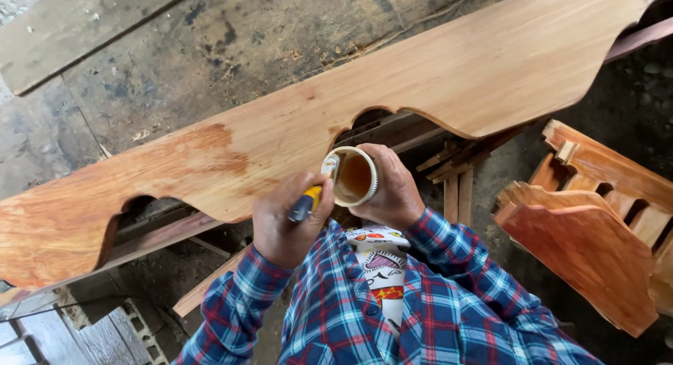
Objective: The person applies a brown liquid finish to a long, wavy wooden board using a paintbrush. They repeatedly dip the brush into a small cup and spread the stain across the board's surface.
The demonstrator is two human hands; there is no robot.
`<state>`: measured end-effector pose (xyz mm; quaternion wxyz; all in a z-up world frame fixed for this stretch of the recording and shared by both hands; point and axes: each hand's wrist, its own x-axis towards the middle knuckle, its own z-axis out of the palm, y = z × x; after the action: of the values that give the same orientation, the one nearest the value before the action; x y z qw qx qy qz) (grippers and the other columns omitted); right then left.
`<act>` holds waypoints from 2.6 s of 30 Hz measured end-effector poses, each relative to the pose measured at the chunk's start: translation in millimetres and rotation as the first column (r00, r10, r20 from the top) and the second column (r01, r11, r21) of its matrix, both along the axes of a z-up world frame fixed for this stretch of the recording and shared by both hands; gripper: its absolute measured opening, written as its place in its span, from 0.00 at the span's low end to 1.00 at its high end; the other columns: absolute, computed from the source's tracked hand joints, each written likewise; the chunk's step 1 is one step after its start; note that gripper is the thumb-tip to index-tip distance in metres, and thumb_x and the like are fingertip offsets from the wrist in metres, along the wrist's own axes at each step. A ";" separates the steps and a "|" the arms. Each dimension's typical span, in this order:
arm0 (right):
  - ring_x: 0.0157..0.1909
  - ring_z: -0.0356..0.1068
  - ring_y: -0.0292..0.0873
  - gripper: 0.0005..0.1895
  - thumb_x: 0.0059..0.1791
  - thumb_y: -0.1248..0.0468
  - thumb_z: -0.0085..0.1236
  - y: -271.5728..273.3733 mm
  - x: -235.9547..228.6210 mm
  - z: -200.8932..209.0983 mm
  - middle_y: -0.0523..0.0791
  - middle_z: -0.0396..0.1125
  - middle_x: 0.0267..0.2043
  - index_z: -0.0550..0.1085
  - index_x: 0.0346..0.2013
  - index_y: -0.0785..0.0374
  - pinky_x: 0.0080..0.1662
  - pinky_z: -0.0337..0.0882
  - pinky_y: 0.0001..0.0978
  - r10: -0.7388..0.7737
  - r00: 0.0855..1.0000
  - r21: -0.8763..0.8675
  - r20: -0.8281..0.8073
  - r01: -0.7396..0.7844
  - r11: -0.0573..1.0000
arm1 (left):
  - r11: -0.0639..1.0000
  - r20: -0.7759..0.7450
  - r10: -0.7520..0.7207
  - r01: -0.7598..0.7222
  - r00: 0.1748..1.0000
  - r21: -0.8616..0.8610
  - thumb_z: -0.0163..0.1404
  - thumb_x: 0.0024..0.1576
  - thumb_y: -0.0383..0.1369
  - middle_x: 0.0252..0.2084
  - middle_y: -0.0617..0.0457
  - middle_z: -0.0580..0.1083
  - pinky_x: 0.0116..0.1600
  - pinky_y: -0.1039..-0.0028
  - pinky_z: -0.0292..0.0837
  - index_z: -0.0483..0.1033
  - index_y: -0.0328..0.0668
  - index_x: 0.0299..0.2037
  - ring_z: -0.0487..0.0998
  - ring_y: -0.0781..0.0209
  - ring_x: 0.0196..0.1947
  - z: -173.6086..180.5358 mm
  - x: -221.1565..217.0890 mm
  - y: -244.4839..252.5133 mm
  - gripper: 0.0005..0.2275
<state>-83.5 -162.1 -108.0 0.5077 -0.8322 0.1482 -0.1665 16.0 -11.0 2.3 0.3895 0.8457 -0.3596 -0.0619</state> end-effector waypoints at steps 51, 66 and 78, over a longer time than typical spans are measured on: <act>0.51 0.71 0.56 0.50 0.20 0.67 0.76 0.4 46.4 13.7 0.51 0.69 0.49 0.69 0.57 0.61 0.54 0.70 0.47 0.165 0.986 -0.005 0.034 -0.165 0.986 | 0.967 0.357 0.215 -0.248 0.909 0.051 0.58 0.55 0.33 0.24 0.60 0.72 0.30 0.73 0.74 0.75 0.54 0.36 0.78 0.59 0.22 -0.2 -1.7 18.6 0.04; 0.51 0.71 0.61 0.32 0.39 0.63 0.69 9.4 59.9 19.6 0.54 0.69 0.48 0.69 0.56 0.63 0.54 0.71 0.51 0.261 0.965 -0.111 0.028 -0.257 0.960 | 0.911 0.570 -0.055 -0.193 0.820 0.365 0.57 0.40 0.29 0.18 0.60 0.65 0.27 0.71 0.69 0.66 0.52 0.27 0.74 0.57 0.17 16.1 20.0 10.2 0.11; 0.49 0.72 0.63 0.50 0.25 0.63 0.77 -25.2 74.1 19.4 0.56 0.70 0.49 0.68 0.60 0.60 0.49 0.72 0.55 0.170 0.985 0.068 0.043 -0.172 0.983 | 0.819 -0.326 0.365 -0.468 0.872 -0.333 0.54 0.60 0.29 0.25 0.47 0.79 0.35 0.75 0.76 0.76 0.38 0.34 0.82 0.63 0.30 -12.5 31.1 30.1 0.05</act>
<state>-9.4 -187.3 -88.6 0.5520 -0.8201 0.0726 -0.1322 47.0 19.1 -10.2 0.6003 0.7910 -0.1177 -0.0045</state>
